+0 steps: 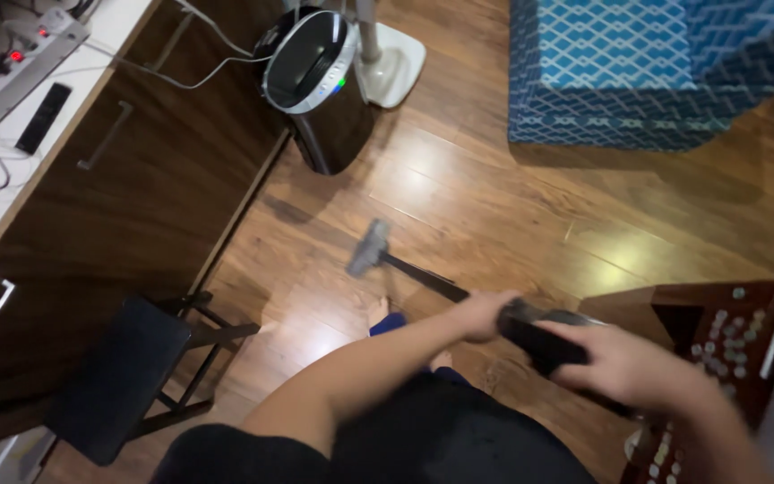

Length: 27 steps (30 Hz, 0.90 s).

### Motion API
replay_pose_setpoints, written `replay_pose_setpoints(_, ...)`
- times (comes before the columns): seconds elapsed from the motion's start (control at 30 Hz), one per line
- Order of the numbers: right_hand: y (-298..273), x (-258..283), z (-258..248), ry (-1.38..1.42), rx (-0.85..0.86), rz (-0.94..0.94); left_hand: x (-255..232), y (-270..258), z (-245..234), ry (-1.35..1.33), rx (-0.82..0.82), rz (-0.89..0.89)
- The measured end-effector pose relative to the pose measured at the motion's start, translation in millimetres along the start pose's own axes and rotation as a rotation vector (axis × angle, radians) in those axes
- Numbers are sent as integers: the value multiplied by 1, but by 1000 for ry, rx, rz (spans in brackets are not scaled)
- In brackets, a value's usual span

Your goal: The recorder is vacuuming the floor in a small room, moving around a bed, furniture, and a fan.

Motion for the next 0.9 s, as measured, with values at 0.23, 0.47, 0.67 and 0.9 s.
replay_pose_setpoints(0.23,163,83,29,-3,-48,-34,150,-51,-133,219,-37,-130)
replay_pose_setpoints(0.47,268,199,35,192,-67,-131,255,-103,-252,193,-83,-174)
replay_pose_setpoints(0.67,294,255,1,-66,-63,-134,254,-112,-299,132,-236,-133)
replay_pose_setpoints(0.9,300,226,-40,-196,-53,-161,237,-73,-298,133,-311,-160)
Point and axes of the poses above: each hand's wrist, its own y-axis towards the middle knuckle, its own z-axis out of the palm, x = y × z, the point moved 1 cm from there along y, towards the middle knuckle, and after that the axes turned 2 degrees about -z, right-handed, at the moved point
